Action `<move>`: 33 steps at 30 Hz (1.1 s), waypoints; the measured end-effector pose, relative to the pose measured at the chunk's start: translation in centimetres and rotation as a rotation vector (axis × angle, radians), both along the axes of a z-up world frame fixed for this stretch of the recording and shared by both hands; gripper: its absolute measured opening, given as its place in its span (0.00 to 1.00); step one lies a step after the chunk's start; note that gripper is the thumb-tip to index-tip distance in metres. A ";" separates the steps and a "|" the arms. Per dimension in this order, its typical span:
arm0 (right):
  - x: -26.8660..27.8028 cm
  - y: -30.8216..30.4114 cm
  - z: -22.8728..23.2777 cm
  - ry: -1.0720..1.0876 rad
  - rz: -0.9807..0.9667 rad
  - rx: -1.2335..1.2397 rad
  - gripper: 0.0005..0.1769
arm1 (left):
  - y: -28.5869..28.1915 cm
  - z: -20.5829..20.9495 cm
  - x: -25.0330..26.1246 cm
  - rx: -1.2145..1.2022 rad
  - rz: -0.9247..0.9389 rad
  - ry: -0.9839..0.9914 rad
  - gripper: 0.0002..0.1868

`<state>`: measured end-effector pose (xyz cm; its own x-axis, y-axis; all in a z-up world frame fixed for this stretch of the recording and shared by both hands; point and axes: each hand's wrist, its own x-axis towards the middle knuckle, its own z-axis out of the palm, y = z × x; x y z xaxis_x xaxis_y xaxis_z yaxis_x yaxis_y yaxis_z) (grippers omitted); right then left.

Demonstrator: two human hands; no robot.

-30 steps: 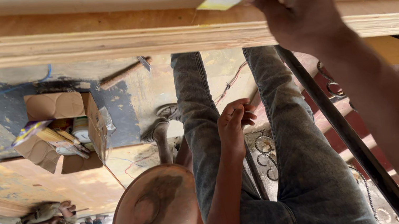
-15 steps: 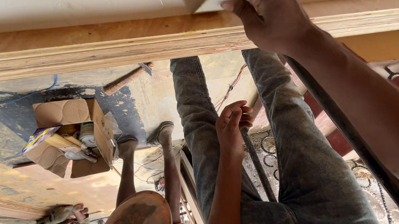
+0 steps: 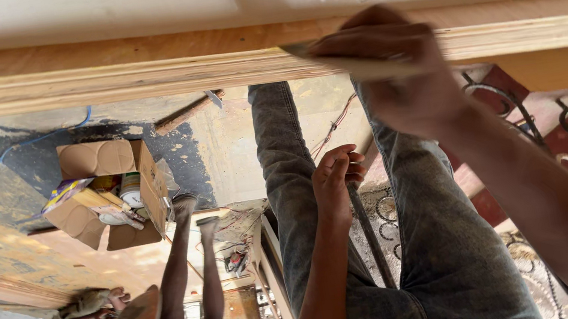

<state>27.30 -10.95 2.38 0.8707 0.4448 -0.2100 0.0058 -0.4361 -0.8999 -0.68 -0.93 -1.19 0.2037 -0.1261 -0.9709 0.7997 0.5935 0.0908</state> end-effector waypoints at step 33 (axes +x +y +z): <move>-6.7 -11.2 7.5 0.721 -0.409 0.499 0.25 | -9.2 7.9 16.4 -0.004 0.793 -0.233 0.05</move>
<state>20.62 -22.16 9.83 0.7137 0.3191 -0.6236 -0.6879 0.1512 -0.7099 15.69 -10.10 6.67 0.4298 0.1368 -0.8925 0.1044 0.9743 0.1996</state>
